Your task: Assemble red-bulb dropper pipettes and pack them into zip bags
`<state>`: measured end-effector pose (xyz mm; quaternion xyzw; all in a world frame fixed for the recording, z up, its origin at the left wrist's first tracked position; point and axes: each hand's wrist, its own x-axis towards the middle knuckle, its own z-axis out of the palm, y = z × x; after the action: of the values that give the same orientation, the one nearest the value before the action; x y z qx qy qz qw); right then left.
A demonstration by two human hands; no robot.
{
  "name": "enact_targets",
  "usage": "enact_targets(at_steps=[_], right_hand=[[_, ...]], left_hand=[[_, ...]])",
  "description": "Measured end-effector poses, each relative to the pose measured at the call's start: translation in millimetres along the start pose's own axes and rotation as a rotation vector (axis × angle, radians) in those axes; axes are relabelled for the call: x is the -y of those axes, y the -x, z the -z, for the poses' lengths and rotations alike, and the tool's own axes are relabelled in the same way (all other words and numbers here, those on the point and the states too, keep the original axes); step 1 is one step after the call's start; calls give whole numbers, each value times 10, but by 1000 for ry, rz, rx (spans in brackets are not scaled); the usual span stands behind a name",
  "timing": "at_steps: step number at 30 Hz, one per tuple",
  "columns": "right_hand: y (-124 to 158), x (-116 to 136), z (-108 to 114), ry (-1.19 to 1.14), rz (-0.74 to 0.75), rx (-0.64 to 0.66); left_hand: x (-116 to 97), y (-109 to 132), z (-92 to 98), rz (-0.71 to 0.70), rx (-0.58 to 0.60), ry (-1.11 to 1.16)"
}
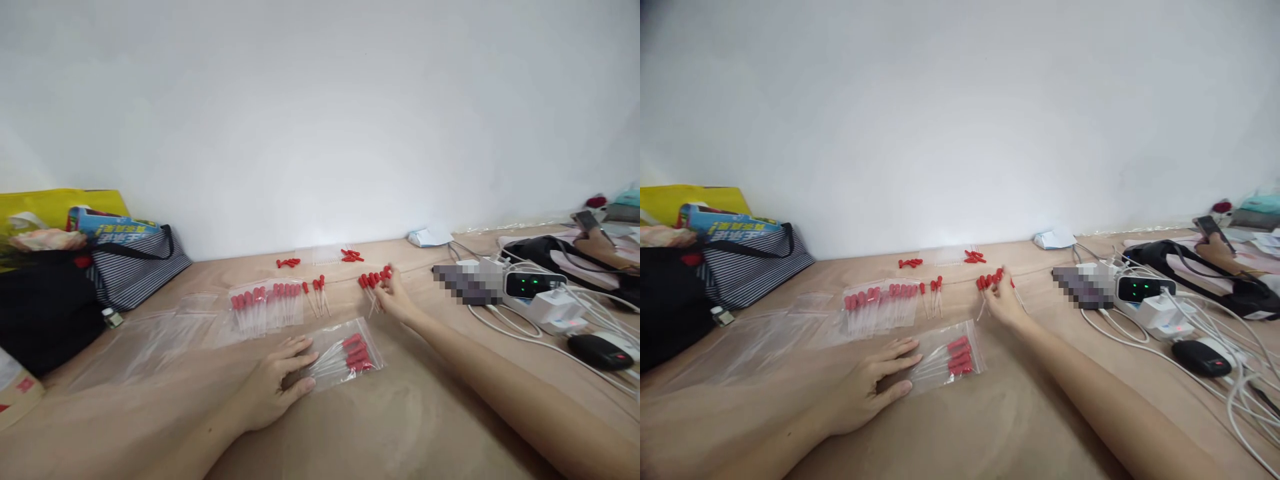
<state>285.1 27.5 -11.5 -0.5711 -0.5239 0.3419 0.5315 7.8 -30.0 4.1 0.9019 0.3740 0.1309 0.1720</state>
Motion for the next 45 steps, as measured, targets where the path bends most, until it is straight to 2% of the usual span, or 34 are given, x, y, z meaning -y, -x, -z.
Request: enact_targets(at_steps=[3,8,17,22,30,34,36,40,43,45], right_hand=[[199,-111,80,-167,-19,-77],[403,-175,10,-307,-84,-193],[470,-60,-93,-461,-145,-173],[528,-72,-124,-505,-153,-6],[521,-39,-92,-150,-47,374],[441,-24,-133,-125,-108,521],[405,-28,-180,-91,-156,481],[373,-50,-258,-33,-171,281],[377,-41,-247,-64,-171,273],[387,-14,-209,-85,-207,284]], left_hand=[[10,0,-5,-2,-8,2],[40,3,-28,-17,-22,20],[-2,9,-6,1,-3,3],[17,31,-22,29,-43,16],[-3,21,-8,42,4,-12],[-5,18,-6,18,-5,-13],[-4,19,-6,27,8,-20],[-8,24,-2,36,16,-31],[-3,23,-5,4,-3,-18],[5,13,-11,-13,-56,-8]])
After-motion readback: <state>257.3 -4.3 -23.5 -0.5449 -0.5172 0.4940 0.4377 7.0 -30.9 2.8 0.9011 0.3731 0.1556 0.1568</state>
